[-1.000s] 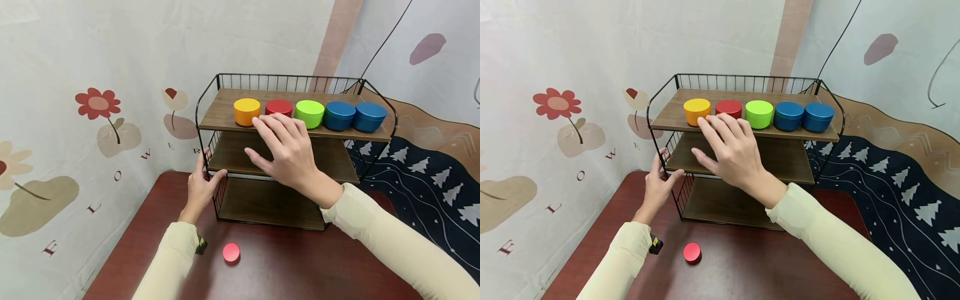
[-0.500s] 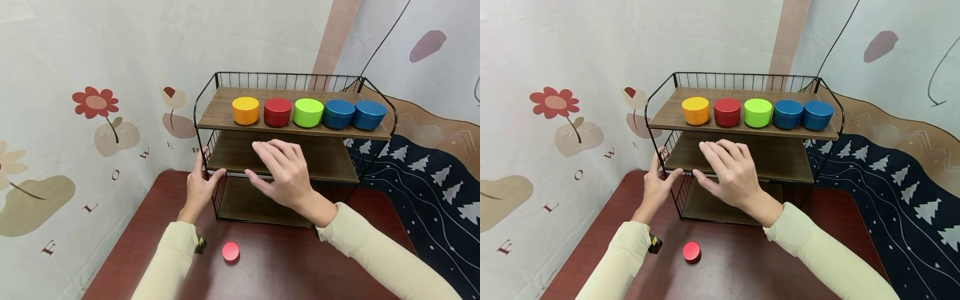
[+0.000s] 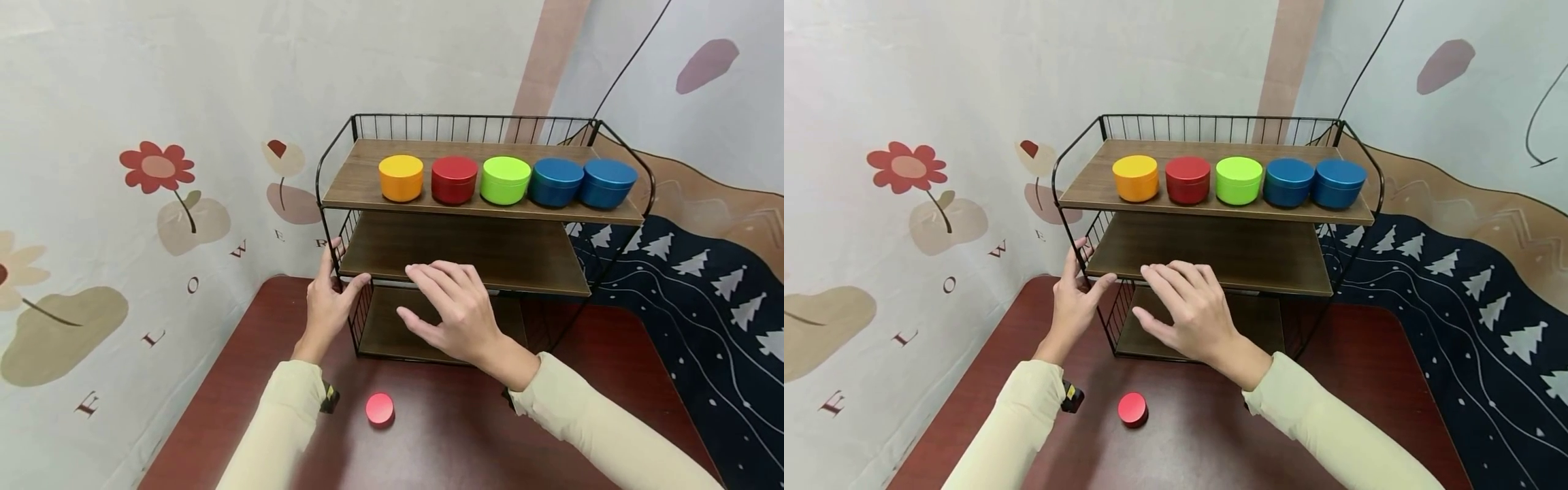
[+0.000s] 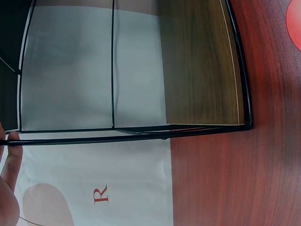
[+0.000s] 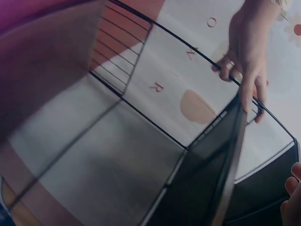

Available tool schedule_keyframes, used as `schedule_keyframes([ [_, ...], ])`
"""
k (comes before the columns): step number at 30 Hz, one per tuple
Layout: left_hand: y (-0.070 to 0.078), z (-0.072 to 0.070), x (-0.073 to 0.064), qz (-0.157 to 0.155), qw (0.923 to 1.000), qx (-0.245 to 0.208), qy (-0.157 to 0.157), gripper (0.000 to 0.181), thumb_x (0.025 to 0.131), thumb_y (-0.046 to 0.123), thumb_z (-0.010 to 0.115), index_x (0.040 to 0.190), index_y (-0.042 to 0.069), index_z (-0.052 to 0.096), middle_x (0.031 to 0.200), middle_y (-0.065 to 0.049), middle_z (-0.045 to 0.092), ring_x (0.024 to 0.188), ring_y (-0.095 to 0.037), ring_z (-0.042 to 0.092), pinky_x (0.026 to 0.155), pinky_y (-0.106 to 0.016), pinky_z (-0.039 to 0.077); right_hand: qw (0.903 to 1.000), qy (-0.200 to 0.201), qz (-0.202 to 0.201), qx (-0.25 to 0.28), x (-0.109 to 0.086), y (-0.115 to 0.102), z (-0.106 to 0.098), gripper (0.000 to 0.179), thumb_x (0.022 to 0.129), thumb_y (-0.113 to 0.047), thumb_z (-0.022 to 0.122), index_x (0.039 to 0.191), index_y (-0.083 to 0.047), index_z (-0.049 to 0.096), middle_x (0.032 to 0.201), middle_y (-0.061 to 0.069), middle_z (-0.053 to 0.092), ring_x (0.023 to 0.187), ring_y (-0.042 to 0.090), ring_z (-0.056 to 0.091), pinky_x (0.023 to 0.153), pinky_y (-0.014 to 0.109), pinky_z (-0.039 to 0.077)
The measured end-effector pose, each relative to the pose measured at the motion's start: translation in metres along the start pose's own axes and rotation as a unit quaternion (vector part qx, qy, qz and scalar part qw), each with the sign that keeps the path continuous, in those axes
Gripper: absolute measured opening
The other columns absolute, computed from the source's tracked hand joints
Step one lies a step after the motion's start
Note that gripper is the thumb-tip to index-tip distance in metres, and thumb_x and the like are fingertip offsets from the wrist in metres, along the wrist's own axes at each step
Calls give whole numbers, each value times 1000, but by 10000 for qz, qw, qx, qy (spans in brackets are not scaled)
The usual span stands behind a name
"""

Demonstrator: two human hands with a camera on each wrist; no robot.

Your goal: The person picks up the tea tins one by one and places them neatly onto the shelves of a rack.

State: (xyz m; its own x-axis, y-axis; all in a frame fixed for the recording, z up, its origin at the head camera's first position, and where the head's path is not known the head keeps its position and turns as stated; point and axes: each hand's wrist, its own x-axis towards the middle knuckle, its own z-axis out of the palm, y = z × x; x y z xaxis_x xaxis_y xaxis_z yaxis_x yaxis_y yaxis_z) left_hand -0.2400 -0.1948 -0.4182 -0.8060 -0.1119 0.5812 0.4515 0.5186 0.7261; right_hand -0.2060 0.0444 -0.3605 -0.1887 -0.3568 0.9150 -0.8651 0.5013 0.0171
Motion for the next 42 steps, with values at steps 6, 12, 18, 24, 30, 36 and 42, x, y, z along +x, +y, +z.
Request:
schedule_keyframes([
  [6, 1, 0, 0, -22, 10000, -3, 10, 78, 88, 26, 78, 154, 28, 36, 142, -5, 56, 45, -17, 45, 49, -25, 38, 9999, 37, 95, 85, -19, -5, 9, 43, 93, -36, 66, 119, -2, 70, 110, 9, 72, 96, 30, 63, 76, 43, 47],
  [12, 1, 1, -1, -78, 10000, 41, 34, 79, 87, 28, 79, 153, 29, 36, 141, -1, 57, 45, -16, 46, 49, -26, 38, 9997, 67, 174, 162, -38, -13, 21, 41, 93, -35, 65, 119, -2, 70, 109, 8, 72, 94, 29, 64, 74, 41, 47],
  [18, 0, 1, -1, -98, 9999, -23, 33, 79, 87, 25, 79, 153, 29, 37, 141, 1, 57, 55, -18, 57, 55, -24, 42, 9995, -93, 203, 231, -60, -22, 33, 42, 93, -35, 65, 120, -3, 70, 109, 7, 71, 92, 26, 65, 74, 39, 47],
  [24, 1, 0, 1, -133, 9999, -10, 21, 77, 87, 27, 79, 153, 26, 38, 142, 0, 56, 58, -19, 60, 57, -25, 43, 9983, -419, 305, 256, -83, -30, 41, 45, 93, -37, 65, 123, -4, 69, 112, 6, 71, 94, 24, 65, 76, 38, 47],
  [30, 1, 0, 0, -88, 10000, 13, 45, 79, 86, 26, 80, 153, 28, 38, 142, -1, 56, 53, -17, 56, 54, -25, 41, 9962, -724, 393, 272, -106, -39, 49, 46, 91, -37, 67, 124, -6, 68, 113, 5, 70, 97, 22, 65, 78, 37, 47],
  [36, 0, 1, 1, -67, 10000, 1, 21, 80, 86, 28, 80, 153, 29, 37, 143, 1, 56, 49, -15, 50, 52, -24, 40, 9924, -1094, 457, 324, -128, -43, 57, 50, 83, -37, 75, 122, -6, 68, 114, 4, 70, 99, 22, 64, 80, 37, 48],
  [42, 0, 1, 1, -86, 9999, -29, 48, 78, 87, 26, 79, 153, 30, 37, 142, 2, 56, 49, -15, 50, 50, -24, 39, 9831, -1682, 585, 419, -148, -47, 65, 54, 83, -42, 76, 125, -9, 67, 119, 3, 69, 103, 20, 64, 83, 37, 48],
])
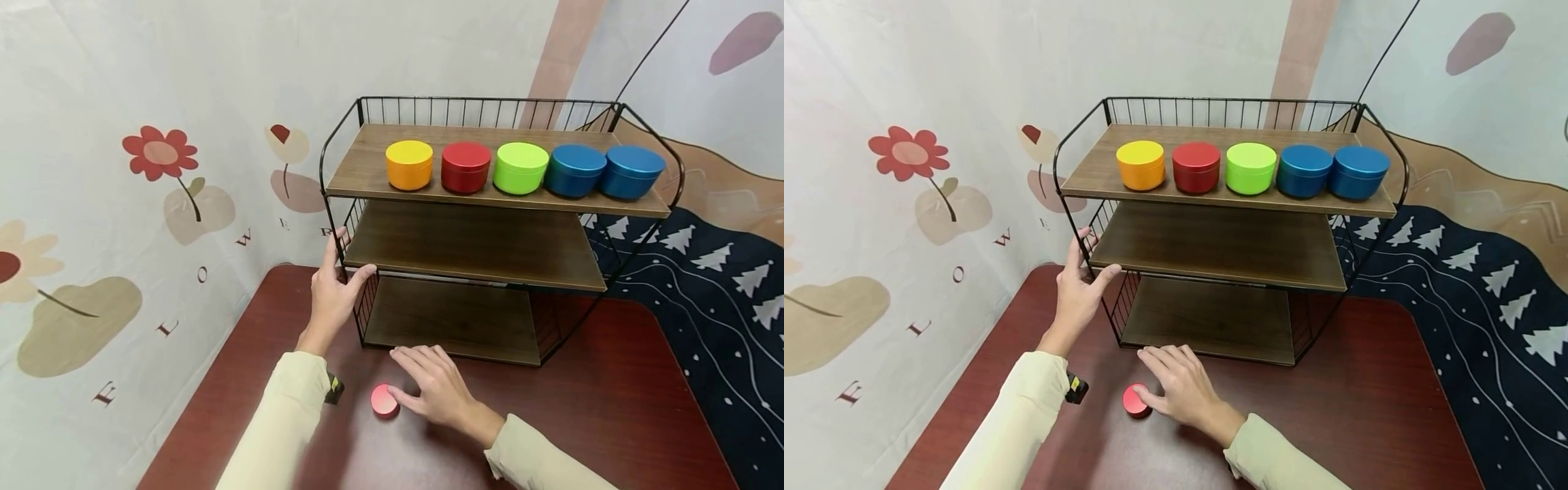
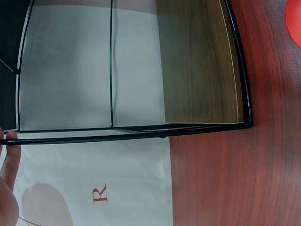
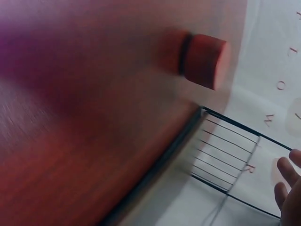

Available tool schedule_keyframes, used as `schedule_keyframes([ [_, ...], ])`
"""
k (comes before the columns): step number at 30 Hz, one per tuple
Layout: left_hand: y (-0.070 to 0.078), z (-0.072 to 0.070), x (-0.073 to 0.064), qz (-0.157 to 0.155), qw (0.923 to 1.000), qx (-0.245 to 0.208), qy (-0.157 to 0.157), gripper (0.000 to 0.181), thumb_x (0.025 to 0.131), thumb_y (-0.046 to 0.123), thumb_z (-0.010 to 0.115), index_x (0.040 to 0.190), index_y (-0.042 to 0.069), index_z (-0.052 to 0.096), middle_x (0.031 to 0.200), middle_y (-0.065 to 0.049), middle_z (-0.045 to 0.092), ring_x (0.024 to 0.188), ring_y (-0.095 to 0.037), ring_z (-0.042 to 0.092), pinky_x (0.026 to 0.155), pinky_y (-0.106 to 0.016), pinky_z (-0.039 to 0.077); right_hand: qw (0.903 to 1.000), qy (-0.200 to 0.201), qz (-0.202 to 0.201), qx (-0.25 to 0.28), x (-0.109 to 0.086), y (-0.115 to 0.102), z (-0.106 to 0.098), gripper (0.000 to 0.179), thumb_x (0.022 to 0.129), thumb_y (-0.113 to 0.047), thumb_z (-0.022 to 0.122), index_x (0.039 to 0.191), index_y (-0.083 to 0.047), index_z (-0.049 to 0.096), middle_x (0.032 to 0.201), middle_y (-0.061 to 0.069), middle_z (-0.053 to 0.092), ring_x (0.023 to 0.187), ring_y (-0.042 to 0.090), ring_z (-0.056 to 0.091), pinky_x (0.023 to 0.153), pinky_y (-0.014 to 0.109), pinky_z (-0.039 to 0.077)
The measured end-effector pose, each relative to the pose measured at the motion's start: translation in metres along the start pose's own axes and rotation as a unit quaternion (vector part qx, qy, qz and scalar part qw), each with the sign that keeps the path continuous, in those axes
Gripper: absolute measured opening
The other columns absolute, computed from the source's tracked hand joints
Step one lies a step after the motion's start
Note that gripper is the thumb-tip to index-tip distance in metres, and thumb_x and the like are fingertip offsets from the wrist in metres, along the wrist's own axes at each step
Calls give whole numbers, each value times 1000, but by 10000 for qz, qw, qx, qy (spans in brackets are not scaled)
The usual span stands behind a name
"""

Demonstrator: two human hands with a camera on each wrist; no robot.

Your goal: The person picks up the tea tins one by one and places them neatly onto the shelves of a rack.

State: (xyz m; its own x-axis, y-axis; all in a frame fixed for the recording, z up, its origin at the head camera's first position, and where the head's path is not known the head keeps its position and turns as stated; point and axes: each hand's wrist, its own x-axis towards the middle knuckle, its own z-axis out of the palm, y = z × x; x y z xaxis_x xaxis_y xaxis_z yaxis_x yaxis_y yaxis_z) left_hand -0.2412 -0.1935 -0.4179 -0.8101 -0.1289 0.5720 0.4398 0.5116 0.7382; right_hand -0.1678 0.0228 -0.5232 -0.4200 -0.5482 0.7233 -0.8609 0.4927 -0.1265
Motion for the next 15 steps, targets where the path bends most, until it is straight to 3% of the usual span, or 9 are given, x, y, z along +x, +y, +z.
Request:
schedule_keyframes([
  [9, -1, -1, 1, 22, 10000, -43, 14, 77, 88, 25, 79, 152, 28, 38, 141, 1, 57, 51, -16, 54, 52, -23, 40, 9966, -771, -25, 303, -21, -5, 20, 61, 79, -42, 82, 130, -13, 65, 125, 3, 67, 109, 17, 62, 86, 38, 48],
  [15, 0, -1, 1, -3, 10000, -63, 26, 77, 87, 24, 79, 152, 29, 39, 140, 2, 57, 52, -17, 55, 52, -23, 40, 9897, -1339, 331, 393, -33, -7, 29, 69, 78, -48, 81, 135, -15, 61, 131, 5, 63, 112, 19, 61, 88, 46, 50],
])
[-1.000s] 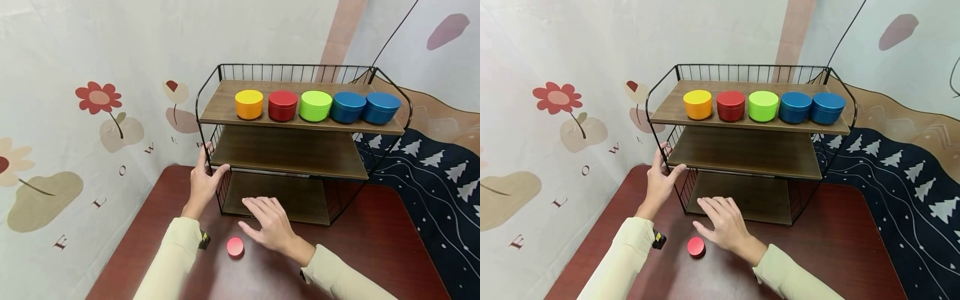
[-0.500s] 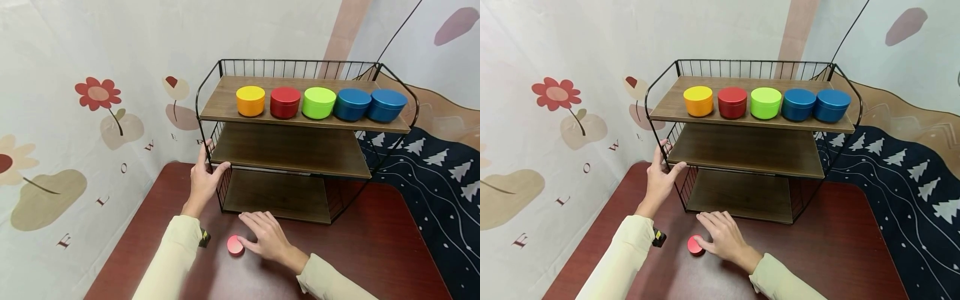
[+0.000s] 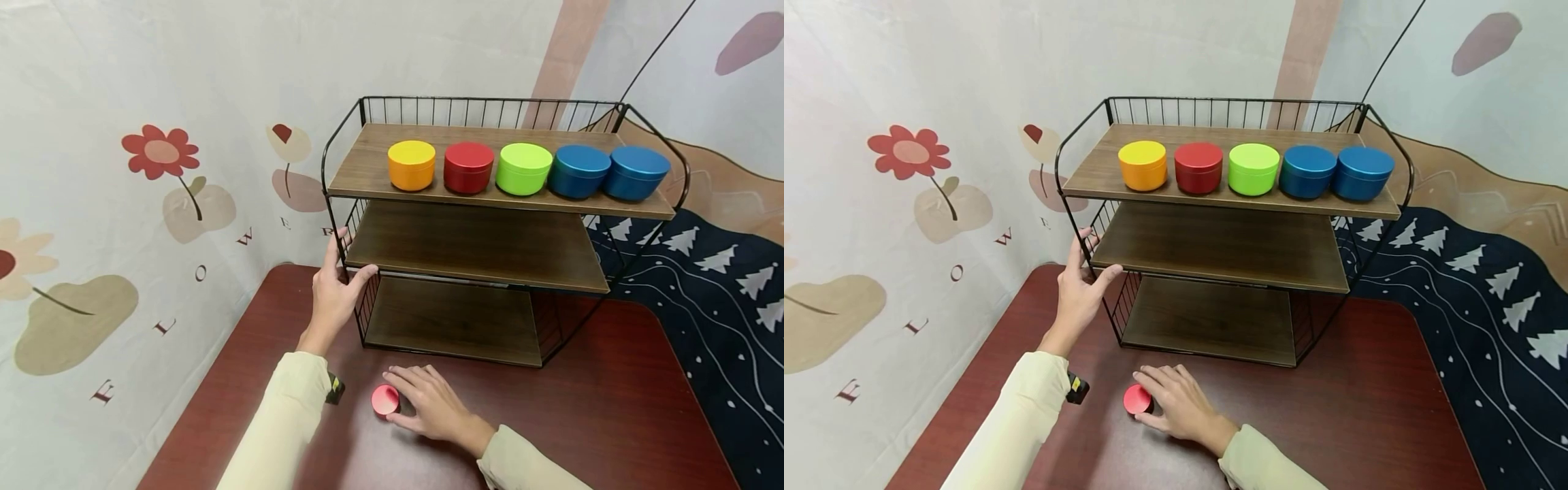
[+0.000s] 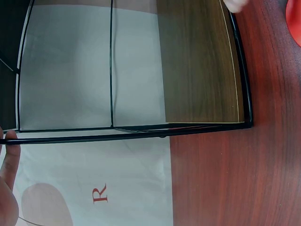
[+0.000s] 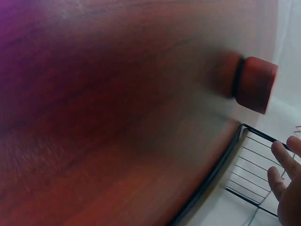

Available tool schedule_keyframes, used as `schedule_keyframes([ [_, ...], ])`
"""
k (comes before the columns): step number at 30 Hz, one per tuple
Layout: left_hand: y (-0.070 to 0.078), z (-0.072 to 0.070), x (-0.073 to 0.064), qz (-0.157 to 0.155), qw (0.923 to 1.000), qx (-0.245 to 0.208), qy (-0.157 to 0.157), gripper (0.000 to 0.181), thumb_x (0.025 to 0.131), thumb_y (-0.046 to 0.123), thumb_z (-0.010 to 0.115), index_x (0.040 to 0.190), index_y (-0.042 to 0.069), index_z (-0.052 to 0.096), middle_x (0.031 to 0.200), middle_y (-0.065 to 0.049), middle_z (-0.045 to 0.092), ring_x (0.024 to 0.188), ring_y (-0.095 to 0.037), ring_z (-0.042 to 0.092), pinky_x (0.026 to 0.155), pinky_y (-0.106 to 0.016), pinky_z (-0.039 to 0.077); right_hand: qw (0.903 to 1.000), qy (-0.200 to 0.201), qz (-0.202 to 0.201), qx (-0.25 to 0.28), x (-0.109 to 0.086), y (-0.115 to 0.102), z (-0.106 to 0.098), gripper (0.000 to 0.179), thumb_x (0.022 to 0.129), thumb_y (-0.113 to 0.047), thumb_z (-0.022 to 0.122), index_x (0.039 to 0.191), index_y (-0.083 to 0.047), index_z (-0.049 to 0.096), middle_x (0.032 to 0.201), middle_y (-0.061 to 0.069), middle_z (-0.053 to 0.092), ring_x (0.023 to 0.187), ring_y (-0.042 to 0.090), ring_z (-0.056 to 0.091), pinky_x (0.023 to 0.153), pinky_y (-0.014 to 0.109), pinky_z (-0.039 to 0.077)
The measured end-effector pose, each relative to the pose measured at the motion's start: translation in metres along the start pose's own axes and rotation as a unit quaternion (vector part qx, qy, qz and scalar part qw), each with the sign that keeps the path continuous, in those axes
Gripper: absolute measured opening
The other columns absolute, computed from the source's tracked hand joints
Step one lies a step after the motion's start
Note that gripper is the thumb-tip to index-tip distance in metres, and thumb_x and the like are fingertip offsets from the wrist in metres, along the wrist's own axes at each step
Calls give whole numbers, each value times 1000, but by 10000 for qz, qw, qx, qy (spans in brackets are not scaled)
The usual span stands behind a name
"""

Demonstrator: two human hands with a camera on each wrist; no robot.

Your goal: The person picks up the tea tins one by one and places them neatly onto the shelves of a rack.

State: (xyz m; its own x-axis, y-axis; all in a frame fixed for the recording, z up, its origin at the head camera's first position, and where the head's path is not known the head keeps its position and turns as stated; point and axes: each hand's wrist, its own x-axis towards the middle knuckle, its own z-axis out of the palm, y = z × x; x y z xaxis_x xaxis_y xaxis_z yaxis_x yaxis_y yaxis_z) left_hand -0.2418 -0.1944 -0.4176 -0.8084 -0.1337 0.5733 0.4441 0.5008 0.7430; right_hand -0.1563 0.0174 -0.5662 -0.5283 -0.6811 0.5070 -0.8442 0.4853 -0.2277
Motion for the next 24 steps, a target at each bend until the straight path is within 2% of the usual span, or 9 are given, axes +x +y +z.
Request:
schedule_keyframes([
  [7, 0, -1, 0, -4, 10000, 13, -12, 78, 86, 25, 80, 152, 31, 38, 141, -1, 57, 50, -16, 52, 50, -24, 39, 9949, -796, 579, 209, -4, 0, 11, 77, 80, -53, 78, 144, -18, 52, 140, 7, 55, 118, 24, 59, 94, 53, 48],
  [13, -1, 0, 0, 26, 10000, 4, 0, 79, 85, 25, 81, 152, 28, 39, 142, 1, 57, 49, -15, 51, 50, -24, 38, 9881, -1214, 830, 440, -5, -2, 15, 77, 81, -50, 78, 146, -18, 50, 139, 5, 55, 119, 30, 58, 95, 60, 45],
  [19, -1, 0, 0, -20, 10000, 47, -15, 76, 87, 26, 79, 152, 27, 39, 141, 3, 57, 48, -15, 49, 50, -25, 38, 9835, -1462, 944, 494, -6, -5, 19, 72, 85, -45, 77, 146, -18, 51, 136, 1, 57, 120, 24, 57, 97, 60, 44],
  [24, -1, 0, -1, 1, 10000, 43, -21, 77, 86, 26, 80, 152, 27, 39, 142, -1, 57, 47, -15, 48, 50, -25, 38, 9828, -1522, 955, 420, -9, -7, 24, 68, 87, -43, 76, 145, -19, 51, 132, 1, 60, 119, 21, 57, 97, 58, 45],
])
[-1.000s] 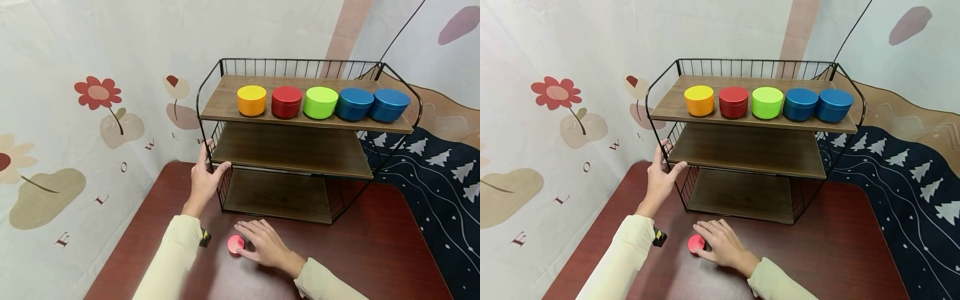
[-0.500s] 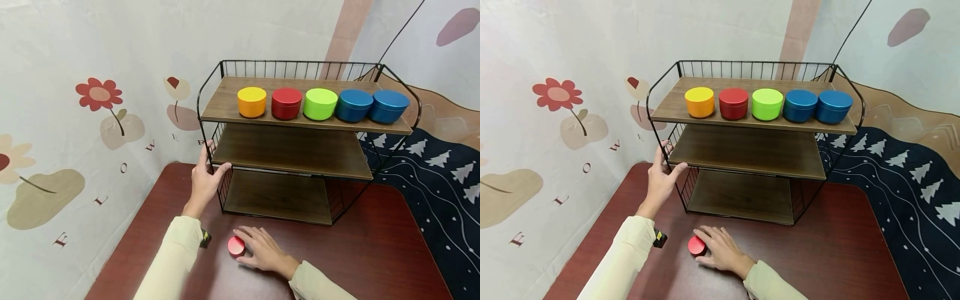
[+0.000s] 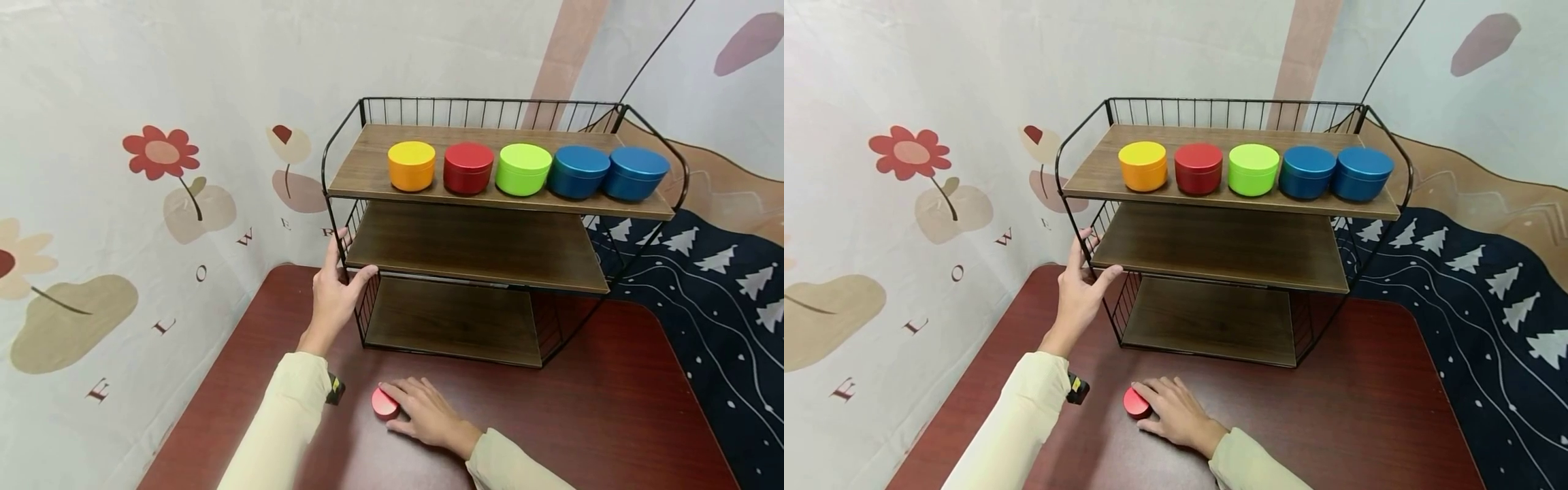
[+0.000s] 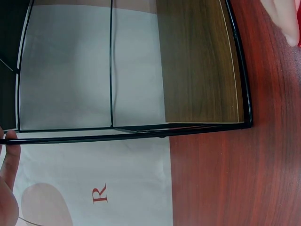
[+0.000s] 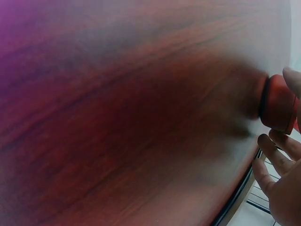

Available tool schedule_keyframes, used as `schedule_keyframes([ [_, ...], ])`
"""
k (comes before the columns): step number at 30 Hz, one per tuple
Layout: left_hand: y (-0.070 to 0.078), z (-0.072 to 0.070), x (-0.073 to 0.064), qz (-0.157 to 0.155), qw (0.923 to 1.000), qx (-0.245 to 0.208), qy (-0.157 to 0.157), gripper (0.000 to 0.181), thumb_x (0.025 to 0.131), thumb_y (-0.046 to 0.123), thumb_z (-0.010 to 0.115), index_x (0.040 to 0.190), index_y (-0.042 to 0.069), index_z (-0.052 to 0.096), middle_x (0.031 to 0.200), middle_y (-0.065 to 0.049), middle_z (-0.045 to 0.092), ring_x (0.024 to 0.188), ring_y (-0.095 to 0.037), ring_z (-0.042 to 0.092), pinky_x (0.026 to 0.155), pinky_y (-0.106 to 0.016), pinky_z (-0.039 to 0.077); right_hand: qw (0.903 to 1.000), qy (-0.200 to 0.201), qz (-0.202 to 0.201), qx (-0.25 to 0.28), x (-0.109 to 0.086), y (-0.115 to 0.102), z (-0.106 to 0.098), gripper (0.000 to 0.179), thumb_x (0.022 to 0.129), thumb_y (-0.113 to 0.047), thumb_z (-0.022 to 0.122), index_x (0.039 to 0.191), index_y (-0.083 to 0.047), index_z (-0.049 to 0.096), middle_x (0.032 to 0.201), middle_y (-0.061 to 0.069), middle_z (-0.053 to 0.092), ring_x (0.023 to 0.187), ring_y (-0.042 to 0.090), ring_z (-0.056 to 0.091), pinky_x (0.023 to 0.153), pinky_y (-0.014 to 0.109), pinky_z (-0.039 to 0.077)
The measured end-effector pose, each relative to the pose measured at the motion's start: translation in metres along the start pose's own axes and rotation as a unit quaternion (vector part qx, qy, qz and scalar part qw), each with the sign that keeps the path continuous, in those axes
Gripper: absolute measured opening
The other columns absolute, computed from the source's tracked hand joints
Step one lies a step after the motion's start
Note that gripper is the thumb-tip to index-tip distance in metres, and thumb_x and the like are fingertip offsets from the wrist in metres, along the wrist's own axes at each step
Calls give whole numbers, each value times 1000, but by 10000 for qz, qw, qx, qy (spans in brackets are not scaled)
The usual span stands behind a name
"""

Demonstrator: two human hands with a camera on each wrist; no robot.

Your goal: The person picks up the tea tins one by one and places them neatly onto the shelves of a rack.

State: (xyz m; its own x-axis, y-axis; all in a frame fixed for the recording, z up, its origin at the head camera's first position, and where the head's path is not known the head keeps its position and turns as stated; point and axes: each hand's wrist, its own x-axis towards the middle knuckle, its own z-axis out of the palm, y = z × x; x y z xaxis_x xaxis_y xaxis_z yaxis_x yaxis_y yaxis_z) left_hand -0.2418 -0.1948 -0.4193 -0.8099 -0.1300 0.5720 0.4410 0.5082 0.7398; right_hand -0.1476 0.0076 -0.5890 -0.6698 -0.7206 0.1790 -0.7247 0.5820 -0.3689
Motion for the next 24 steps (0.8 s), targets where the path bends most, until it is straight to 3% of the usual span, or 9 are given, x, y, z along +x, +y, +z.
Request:
schedule_keyframes([
  [4, 1, -1, 0, 41, 10000, 11, 20, 79, 85, 25, 81, 152, 27, 39, 142, -7, 57, 46, -14, 46, 51, -24, 38, 10000, -37, -3, 21, 0, 0, 2, 64, 89, -42, 74, 145, -20, 51, 130, 0, 61, 119, 21, 57, 97, 59, 45],
  [11, 3, 0, 0, 5, 10000, -11, 18, 76, 87, 26, 79, 152, 26, 40, 141, -2, 58, 47, -15, 48, 50, -25, 38, 9999, 92, -82, -26, -1, 1, 3, 59, 91, -40, 71, 144, -20, 53, 129, 0, 62, 117, 21, 58, 96, 58, 46],
  [15, 2, 0, 1, 37, 10000, -30, 31, 76, 87, 25, 79, 152, 26, 40, 141, -6, 57, 48, -16, 49, 51, -24, 39, 9998, 170, -119, -79, -1, 1, 3, 58, 91, -40, 71, 143, -19, 53, 128, -1, 62, 117, 21, 58, 96, 58, 46],
  [24, 2, 0, -1, -135, 9999, -30, -6, 77, 86, 28, 79, 151, 32, 39, 141, 3, 57, 51, -18, 53, 53, -25, 40, 9981, 159, -379, -451, -1, 2, -8, 55, 90, -41, 72, 137, -16, 59, 122, -1, 66, 112, 18, 59, 93, 57, 48],
])
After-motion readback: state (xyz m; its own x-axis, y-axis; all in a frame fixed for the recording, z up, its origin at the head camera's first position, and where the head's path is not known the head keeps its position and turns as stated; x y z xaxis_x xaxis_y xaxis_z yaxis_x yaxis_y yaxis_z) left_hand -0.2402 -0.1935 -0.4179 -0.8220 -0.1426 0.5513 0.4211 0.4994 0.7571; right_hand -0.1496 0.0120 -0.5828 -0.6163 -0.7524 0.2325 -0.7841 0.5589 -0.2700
